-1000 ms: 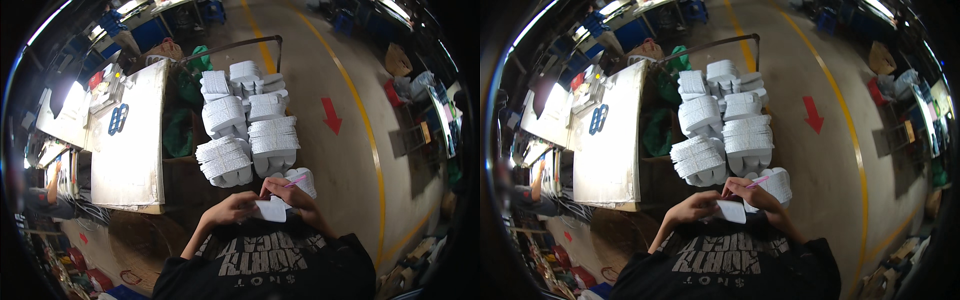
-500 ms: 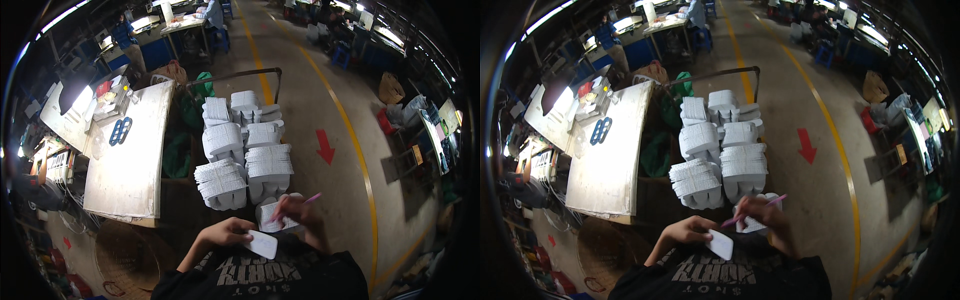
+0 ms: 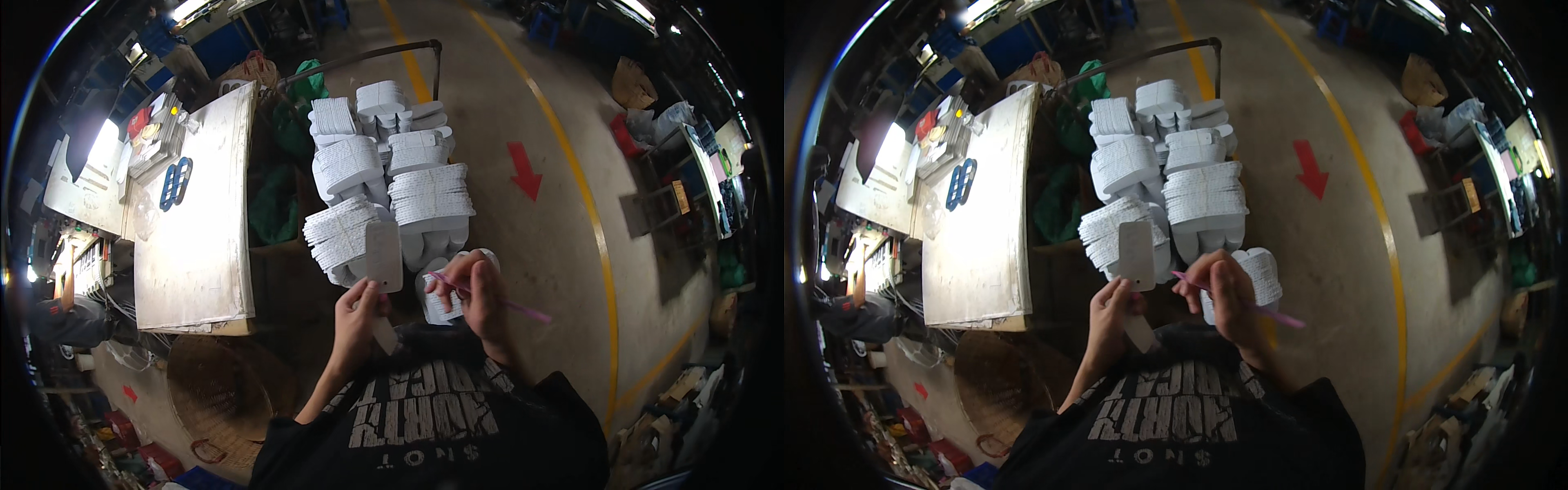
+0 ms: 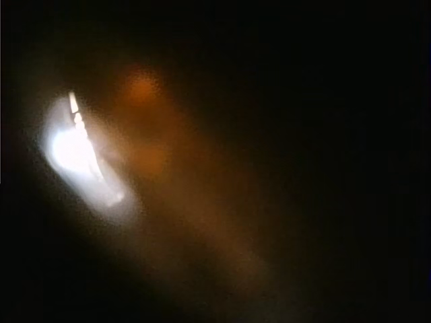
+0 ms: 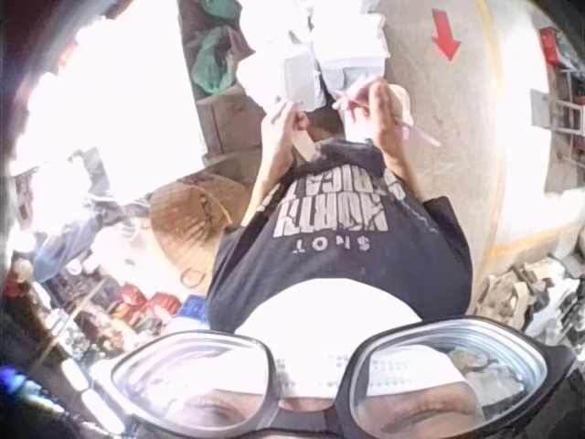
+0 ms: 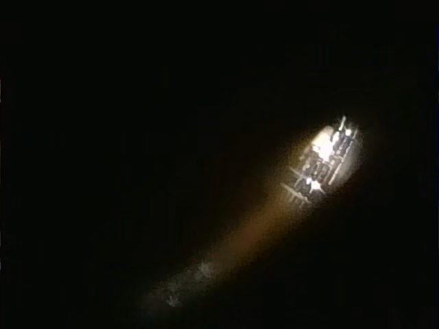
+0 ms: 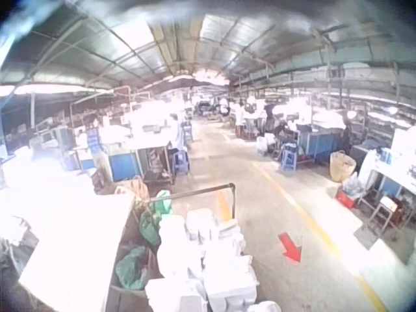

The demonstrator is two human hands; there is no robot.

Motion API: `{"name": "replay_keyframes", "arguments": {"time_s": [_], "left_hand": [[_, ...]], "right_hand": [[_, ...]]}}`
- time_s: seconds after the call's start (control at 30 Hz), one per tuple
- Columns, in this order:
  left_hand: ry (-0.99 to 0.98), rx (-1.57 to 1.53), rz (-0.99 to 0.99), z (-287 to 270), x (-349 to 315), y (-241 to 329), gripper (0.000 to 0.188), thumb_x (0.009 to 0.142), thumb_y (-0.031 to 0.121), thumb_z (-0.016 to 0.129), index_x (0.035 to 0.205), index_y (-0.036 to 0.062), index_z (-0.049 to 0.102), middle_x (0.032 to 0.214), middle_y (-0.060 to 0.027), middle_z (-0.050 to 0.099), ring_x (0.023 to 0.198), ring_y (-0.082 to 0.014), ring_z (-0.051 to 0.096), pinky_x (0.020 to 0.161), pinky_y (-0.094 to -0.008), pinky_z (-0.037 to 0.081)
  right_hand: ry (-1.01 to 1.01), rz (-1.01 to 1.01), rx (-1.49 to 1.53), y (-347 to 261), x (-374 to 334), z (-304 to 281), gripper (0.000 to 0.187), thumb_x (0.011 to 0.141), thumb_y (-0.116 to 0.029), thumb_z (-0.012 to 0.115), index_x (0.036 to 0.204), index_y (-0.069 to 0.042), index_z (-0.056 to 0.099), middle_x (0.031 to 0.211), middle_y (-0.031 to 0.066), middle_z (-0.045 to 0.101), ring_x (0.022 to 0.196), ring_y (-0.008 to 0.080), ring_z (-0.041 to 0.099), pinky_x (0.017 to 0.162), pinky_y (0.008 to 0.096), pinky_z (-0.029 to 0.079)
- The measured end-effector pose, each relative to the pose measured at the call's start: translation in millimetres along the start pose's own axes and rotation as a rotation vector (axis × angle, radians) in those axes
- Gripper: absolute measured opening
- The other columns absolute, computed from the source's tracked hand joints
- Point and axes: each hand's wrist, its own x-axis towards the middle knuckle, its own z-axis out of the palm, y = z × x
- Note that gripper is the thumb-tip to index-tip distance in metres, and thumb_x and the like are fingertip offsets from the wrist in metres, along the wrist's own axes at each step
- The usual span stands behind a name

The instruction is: The person writes on a paper with a pink pen at a workbench, then picks up a white slipper and marks it with the pen. The person places the marked slipper back onto a stack of similar slippers.

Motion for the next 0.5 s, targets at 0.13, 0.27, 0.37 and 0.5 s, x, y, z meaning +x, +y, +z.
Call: {"name": "replay_keyframes", "arguments": {"time_s": [0.13, 0.27, 0.37, 0.5], "left_hand": [[-0.043, 0.114, 0.019, 7.1, -9.4, 1.2, 0.03, 0.11, 0.026, 0.055, 0.112, -0.0012, 0.068, 0.081, 0.0021, 0.06, 0.074, -0.0051, 0.052, 0.067, -0.022, 0.042], [-0.104, 0.125, 0.07, 11.5, -14.3, 1.1, 0.031, 0.11, 0.027, 0.053, 0.11, 0.0005, 0.069, 0.079, 0.0027, 0.06, 0.074, -0.0042, 0.052, 0.067, -0.0222, 0.043], [-0.126, 0.117, 0.076, 11.1, -18.6, 2.1, 0.027, 0.11, 0.024, 0.053, 0.107, 0.0016, 0.067, 0.083, 0.0008, 0.062, 0.072, -0.0056, 0.055, 0.065, -0.0208, 0.044], [-0.118, 0.136, 0.064, 8.6, -22.1, 4.9, 0.027, 0.11, 0.024, 0.052, 0.108, 0.0013, 0.067, 0.082, 0.0007, 0.061, 0.073, -0.0057, 0.054, 0.066, -0.0214, 0.044]], "right_hand": [[-0.001, -0.055, -0.184, 2.9, 1.1, 29.1, 0.022, 0.109, -0.02, 0.051, 0.101, 0.0, 0.054, 0.088, 0.0144, 0.064, 0.07, 0.016, 0.064, 0.066, 0.03, 0.056], [0.001, -0.128, -0.505, 6.5, -1.3, 38.6, 0.03, 0.11, -0.022, 0.048, 0.089, -0.001, 0.054, 0.078, 0.0108, 0.063, 0.067, 0.0127, 0.061, 0.064, 0.0284, 0.052], [0.081, -0.147, -0.584, 12.4, -0.4, 41.9, 0.023, 0.107, -0.014, 0.053, 0.087, -0.003, 0.059, 0.073, 0.0074, 0.065, 0.066, 0.0157, 0.069, 0.058, 0.0284, 0.052], [0.118, -0.165, -0.625, 14.9, 0.5, 43.5, 0.027, 0.109, -0.016, 0.05, 0.087, -0.002, 0.059, 0.072, 0.0089, 0.064, 0.064, 0.0185, 0.069, 0.057, 0.0305, 0.052]]}}
